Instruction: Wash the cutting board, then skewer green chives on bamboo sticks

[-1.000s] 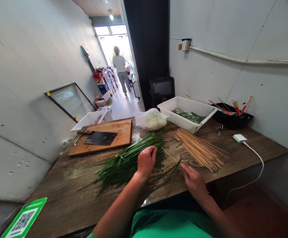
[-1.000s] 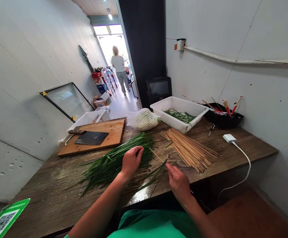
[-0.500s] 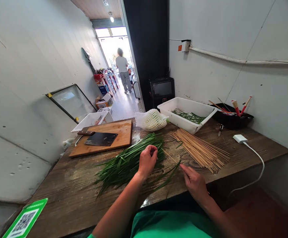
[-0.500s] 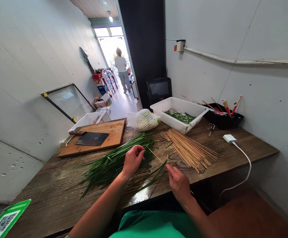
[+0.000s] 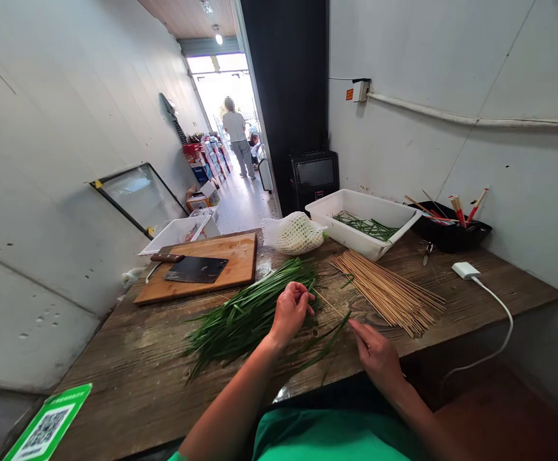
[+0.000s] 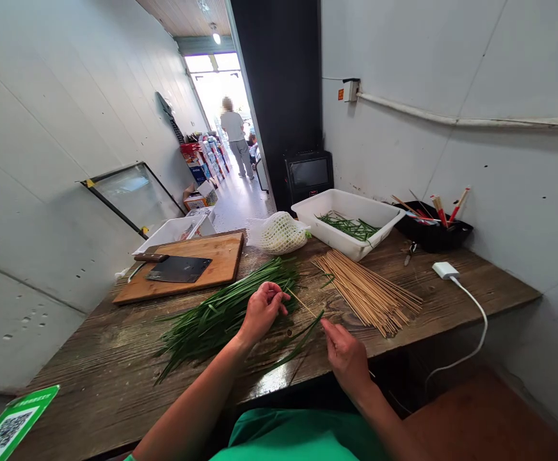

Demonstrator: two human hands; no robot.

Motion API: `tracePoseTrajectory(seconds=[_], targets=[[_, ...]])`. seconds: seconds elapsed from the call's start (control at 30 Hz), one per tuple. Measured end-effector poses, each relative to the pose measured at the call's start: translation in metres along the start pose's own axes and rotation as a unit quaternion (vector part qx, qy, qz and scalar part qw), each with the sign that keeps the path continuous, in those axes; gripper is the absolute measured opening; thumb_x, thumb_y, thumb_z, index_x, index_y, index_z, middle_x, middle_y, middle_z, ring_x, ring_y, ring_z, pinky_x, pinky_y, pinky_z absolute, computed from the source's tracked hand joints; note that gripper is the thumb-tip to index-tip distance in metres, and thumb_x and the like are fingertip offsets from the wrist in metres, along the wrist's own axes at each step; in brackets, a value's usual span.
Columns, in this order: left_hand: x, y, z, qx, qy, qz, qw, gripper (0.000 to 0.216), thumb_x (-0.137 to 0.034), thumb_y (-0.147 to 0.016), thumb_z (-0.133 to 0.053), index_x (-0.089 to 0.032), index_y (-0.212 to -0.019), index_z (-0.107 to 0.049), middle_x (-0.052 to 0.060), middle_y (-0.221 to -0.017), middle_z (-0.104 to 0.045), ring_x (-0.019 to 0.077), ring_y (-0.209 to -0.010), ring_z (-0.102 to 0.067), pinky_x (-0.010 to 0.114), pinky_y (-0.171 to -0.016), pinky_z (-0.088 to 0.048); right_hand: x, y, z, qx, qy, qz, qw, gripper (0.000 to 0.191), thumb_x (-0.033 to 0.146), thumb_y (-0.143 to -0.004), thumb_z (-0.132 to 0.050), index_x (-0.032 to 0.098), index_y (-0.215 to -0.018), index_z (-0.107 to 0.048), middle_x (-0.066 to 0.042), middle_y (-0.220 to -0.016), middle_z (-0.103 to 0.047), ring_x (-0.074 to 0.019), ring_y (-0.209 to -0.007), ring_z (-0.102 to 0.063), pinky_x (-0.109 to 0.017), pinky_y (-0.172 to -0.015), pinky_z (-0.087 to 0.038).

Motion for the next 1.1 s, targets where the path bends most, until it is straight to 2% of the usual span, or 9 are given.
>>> tracePoseTrajectory(seconds=[0.13, 0.23, 0.3, 0.4, 0.53, 0.7, 0.87, 1.1], targets=[[-0.008, 0.0, 0.007, -0.05, -0.083, -0.049, 0.994, 0.004, -0.021, -0.076, -0.057, -0.019, -0.076, -0.053, 0.001, -0.07, -0.062, 0.0127, -0.064, -0.059, 0.025, -0.062, -0.046, -0.001, 0.001, 0.0, -0.003, -0.005, 0.0, 1.0, 0.035, 0.019, -0.094, -0.04, 0.021, -0.116, -0.066, -0.006, -0.1, -0.073, -0.0169, -0.087, -0.07, -0.026, -0.075, -0.059], [-0.013, 0.001, 0.009, -0.058, -0.126, -0.064, 0.988, 0.012, -0.028, -0.084, -0.053, -0.018, -0.081, -0.059, 0.002, -0.075, -0.065, 0.0138, -0.068, -0.059, 0.026, -0.065, -0.046, -0.001, 0.001, 0.0, -0.002, -0.005, -0.002, 1.0, 0.034, 0.021, -0.095, -0.04, 0.021, -0.116, -0.066, -0.006, -0.101, -0.073, -0.0169, -0.089, -0.07, -0.026, -0.075, -0.058], [-0.014, 0.002, 0.008, -0.05, -0.118, -0.064, 0.99, 0.015, -0.028, -0.088, -0.047, -0.018, -0.089, -0.058, 0.003, -0.08, -0.069, 0.0144, -0.07, -0.061, 0.027, -0.068, -0.046, 0.0, 0.001, 0.0, -0.002, -0.006, -0.002, 1.0, 0.034, 0.021, -0.095, -0.04, 0.021, -0.116, -0.066, -0.006, -0.102, -0.072, -0.0172, -0.09, -0.07, -0.026, -0.075, -0.058], [-0.011, 0.002, 0.01, -0.056, -0.091, -0.056, 0.993, 0.014, -0.022, -0.086, -0.049, -0.018, -0.098, -0.056, 0.003, -0.079, -0.069, 0.0157, -0.075, -0.065, 0.029, -0.072, -0.048, 0.001, 0.0, 0.001, 0.001, -0.011, -0.002, 1.0, 0.034, 0.022, -0.096, -0.039, 0.02, -0.117, -0.065, -0.007, -0.1, -0.072, -0.0176, -0.086, -0.07, -0.025, -0.07, -0.058], [-0.01, 0.001, 0.01, -0.063, -0.092, -0.054, 0.992, 0.012, -0.02, -0.083, -0.055, -0.018, -0.093, -0.061, 0.004, -0.083, -0.069, 0.0167, -0.079, -0.066, 0.03, -0.076, -0.05, 0.002, 0.0, 0.002, -0.005, -0.011, -0.003, 1.0, 0.035, 0.023, -0.095, -0.039, 0.021, -0.117, -0.066, -0.007, -0.097, -0.073, -0.0183, -0.084, -0.071, -0.027, -0.068, -0.059], [-0.012, 0.001, 0.012, -0.077, -0.121, -0.051, 0.988, 0.007, -0.018, -0.078, -0.062, -0.018, -0.085, -0.065, 0.002, -0.078, -0.069, 0.0153, -0.073, -0.064, 0.028, -0.071, -0.049, 0.003, -0.001, 0.003, -0.006, -0.008, 0.002, 1.0, 0.035, 0.02, -0.094, -0.04, 0.022, -0.116, -0.066, -0.006, -0.099, -0.073, -0.0176, -0.085, -0.071, -0.027, -0.073, -0.059], [-0.013, 0.003, 0.015, -0.084, -0.141, -0.058, 0.985, 0.01, -0.022, -0.083, -0.056, -0.019, -0.086, -0.065, 0.002, -0.078, -0.071, 0.0157, -0.073, -0.065, 0.029, -0.071, -0.049, 0.004, -0.001, 0.004, -0.01, -0.003, 0.011, 1.0, 0.033, 0.02, -0.095, -0.04, 0.02, -0.115, -0.066, -0.006, -0.099, -0.073, -0.0171, -0.087, -0.07, -0.025, -0.071, -0.058], [-0.01, 0.002, 0.013, -0.072, -0.112, -0.031, 0.991, 0.019, -0.028, -0.087, -0.05, -0.016, -0.091, -0.064, 0.002, -0.074, -0.07, 0.0115, -0.05, -0.058, 0.026, -0.056, -0.045, 0.003, 0.0, 0.002, -0.005, 0.001, 0.003, 1.0, 0.033, 0.021, -0.095, -0.04, 0.018, -0.115, -0.066, -0.007, -0.099, -0.073, -0.0171, -0.084, -0.07, -0.025, -0.073, -0.058]])
Point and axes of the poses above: each hand's wrist, its own y-axis away from the middle knuckle, its own z-axis out of the back of the hand, x = y × z, the point moved 8 cm from there along -y, towards the middle knuckle
